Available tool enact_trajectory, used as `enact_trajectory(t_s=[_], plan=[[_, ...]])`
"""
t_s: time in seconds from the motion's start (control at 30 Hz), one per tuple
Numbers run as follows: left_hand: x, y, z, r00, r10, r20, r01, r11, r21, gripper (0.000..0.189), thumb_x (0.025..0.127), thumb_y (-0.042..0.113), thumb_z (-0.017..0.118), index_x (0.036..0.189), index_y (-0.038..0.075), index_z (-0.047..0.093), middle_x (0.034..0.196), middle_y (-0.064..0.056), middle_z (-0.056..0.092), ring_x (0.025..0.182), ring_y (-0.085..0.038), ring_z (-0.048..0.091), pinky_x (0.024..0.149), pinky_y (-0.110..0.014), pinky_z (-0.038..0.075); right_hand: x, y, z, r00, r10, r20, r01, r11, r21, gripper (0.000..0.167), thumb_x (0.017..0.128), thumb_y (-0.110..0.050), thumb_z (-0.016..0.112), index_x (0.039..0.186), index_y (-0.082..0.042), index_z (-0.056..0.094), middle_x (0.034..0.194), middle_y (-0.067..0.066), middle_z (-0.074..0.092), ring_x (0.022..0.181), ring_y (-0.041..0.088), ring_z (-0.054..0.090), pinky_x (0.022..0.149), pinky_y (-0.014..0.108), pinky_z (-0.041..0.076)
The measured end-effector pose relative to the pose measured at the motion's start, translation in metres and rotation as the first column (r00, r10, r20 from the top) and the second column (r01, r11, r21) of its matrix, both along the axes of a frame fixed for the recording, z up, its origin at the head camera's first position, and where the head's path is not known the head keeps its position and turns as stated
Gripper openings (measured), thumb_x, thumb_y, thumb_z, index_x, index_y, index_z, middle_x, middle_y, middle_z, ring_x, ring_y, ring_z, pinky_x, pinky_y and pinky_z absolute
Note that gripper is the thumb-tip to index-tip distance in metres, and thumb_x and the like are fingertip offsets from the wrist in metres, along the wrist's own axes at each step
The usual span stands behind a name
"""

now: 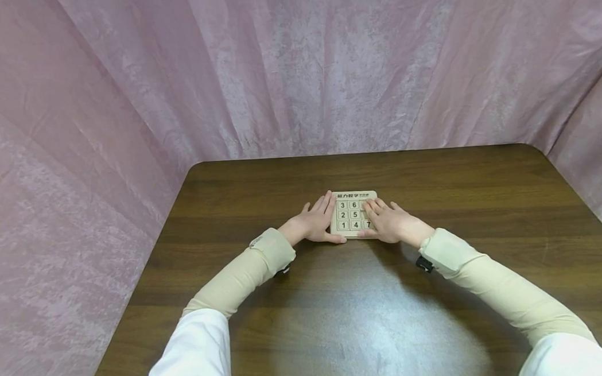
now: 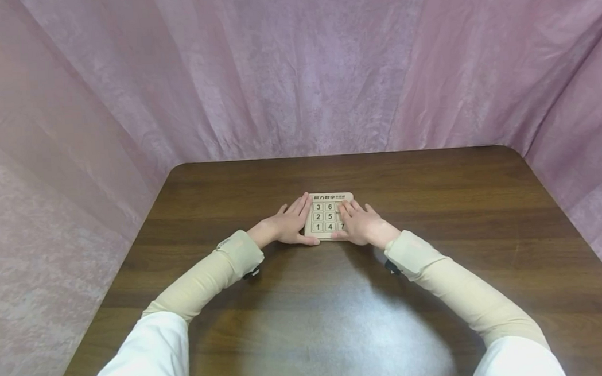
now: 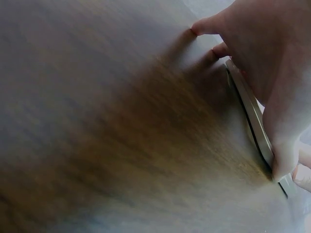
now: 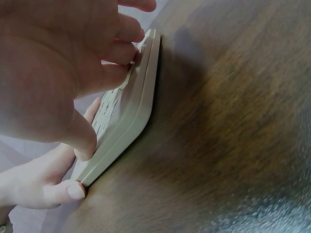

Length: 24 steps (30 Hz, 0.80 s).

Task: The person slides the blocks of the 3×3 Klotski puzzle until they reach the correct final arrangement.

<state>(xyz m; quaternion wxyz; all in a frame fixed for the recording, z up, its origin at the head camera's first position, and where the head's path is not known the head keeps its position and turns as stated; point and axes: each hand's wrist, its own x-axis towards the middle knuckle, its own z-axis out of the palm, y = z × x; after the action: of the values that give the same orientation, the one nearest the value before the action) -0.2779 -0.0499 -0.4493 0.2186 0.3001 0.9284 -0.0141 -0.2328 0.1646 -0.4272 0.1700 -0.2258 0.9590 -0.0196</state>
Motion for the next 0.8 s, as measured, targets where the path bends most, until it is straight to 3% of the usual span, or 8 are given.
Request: enact_trajectory(t_s=[0.8], plan=[[-0.0025, -0.0002, -0.005, 1.0, 0.002, -0.013, -0.002, 1.0, -0.002, 0.118, 0.084, 0.078, 0.044, 0.152, 0.006, -0.02, 0.161, -0.013, -0.021, 0.152, -0.025, -0.005, 0.119, -0.054, 0.014, -0.0008, 0.0019, 0.0013, 1.0, -0.006, -0.013, 0.006, 1.0, -0.025, 0.081, 0.1, -0.049, 0.042, 0.151, 0.008, 0.017, 0.158, 0.026, 0.017, 0.146, 0.043, 0.017, 0.114, 0.062, 0.02]])
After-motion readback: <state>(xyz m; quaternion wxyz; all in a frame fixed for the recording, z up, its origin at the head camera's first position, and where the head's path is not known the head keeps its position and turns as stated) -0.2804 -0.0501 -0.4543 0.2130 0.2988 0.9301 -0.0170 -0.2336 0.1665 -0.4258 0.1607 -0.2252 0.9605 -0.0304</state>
